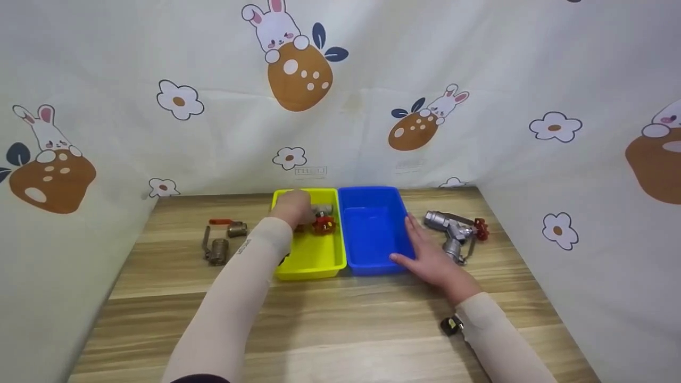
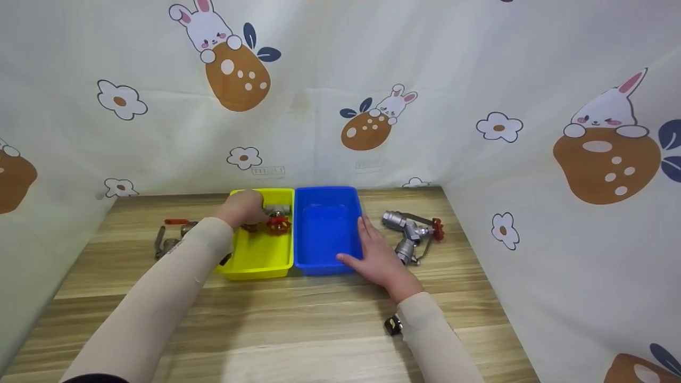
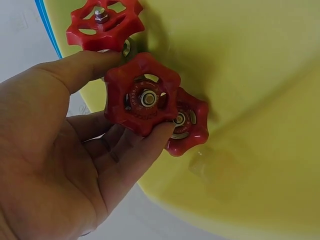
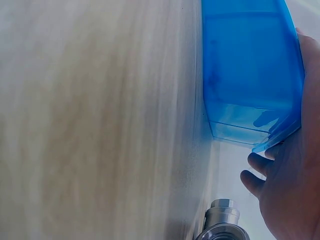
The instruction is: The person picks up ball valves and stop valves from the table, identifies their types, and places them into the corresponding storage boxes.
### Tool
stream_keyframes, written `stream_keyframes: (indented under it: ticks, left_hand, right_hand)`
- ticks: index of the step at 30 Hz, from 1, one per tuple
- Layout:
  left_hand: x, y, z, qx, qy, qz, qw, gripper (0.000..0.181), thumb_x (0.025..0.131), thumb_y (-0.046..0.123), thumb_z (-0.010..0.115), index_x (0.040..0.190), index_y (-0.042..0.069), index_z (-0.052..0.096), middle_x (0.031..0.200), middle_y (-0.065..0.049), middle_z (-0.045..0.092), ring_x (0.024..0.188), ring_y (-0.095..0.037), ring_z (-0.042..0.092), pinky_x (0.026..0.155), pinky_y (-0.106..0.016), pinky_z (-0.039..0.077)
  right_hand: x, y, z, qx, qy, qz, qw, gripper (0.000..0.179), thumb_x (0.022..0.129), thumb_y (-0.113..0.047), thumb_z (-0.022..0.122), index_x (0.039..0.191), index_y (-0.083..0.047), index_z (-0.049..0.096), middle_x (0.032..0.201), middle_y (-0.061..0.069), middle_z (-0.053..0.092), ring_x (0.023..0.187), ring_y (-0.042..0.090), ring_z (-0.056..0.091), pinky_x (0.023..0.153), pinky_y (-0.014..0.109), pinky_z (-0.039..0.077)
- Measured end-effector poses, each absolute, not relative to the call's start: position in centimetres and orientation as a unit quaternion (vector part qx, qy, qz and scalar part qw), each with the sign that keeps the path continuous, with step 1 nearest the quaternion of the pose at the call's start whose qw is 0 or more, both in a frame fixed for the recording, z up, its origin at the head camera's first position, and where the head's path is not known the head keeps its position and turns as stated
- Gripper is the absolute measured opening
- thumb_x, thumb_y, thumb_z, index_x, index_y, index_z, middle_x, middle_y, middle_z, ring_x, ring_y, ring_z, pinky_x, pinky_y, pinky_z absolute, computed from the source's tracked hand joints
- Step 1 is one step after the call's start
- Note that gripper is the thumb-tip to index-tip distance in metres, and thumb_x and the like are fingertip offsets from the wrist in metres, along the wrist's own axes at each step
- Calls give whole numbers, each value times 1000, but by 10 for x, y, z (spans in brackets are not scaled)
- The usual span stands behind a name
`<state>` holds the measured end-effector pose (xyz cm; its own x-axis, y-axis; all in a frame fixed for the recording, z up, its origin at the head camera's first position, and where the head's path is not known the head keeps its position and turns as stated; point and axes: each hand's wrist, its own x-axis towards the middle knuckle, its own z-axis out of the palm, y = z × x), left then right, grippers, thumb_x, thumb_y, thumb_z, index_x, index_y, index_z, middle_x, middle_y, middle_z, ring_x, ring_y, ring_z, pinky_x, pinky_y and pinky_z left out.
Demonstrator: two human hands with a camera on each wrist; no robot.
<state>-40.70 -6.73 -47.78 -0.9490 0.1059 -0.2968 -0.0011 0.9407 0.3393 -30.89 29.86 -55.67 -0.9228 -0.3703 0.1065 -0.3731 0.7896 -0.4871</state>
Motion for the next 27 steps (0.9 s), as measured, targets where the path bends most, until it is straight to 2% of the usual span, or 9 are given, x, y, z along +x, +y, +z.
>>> stream_keyframes:
  ticks: [3,10,19,27]
  left_hand:
    - [-411,-69,-481,43,977,142,155,17,103,17,74,112,2,75,105,-13,71,90,-28,70,82,-37,61]
    - [-409,-68,-482,57,983,126,124,14,103,16,76,108,3,76,105,-13,72,95,-30,68,92,-41,60]
    - [-405,-69,-480,42,979,149,136,10,105,15,72,106,5,75,103,-13,72,93,-29,69,89,-40,61]
    - [-401,-69,-479,42,974,176,138,11,106,16,73,106,6,74,101,-13,72,90,-29,70,84,-39,61]
  right_hand:
    - [-310,299,-558,201,-945,258,11,113,102,-71,64,177,-6,11,185,14,8,167,46,17,130,67,22]
    - [-310,299,-559,201,-945,258,9,113,103,-71,64,177,-6,9,186,15,6,167,46,15,130,68,21]
    - [-310,299,-558,198,-947,252,5,113,103,-72,63,178,-8,7,185,15,6,166,50,16,129,70,22]
    - [-309,299,-556,194,-947,256,-1,116,101,-76,62,178,-11,6,186,6,0,167,48,15,129,70,22]
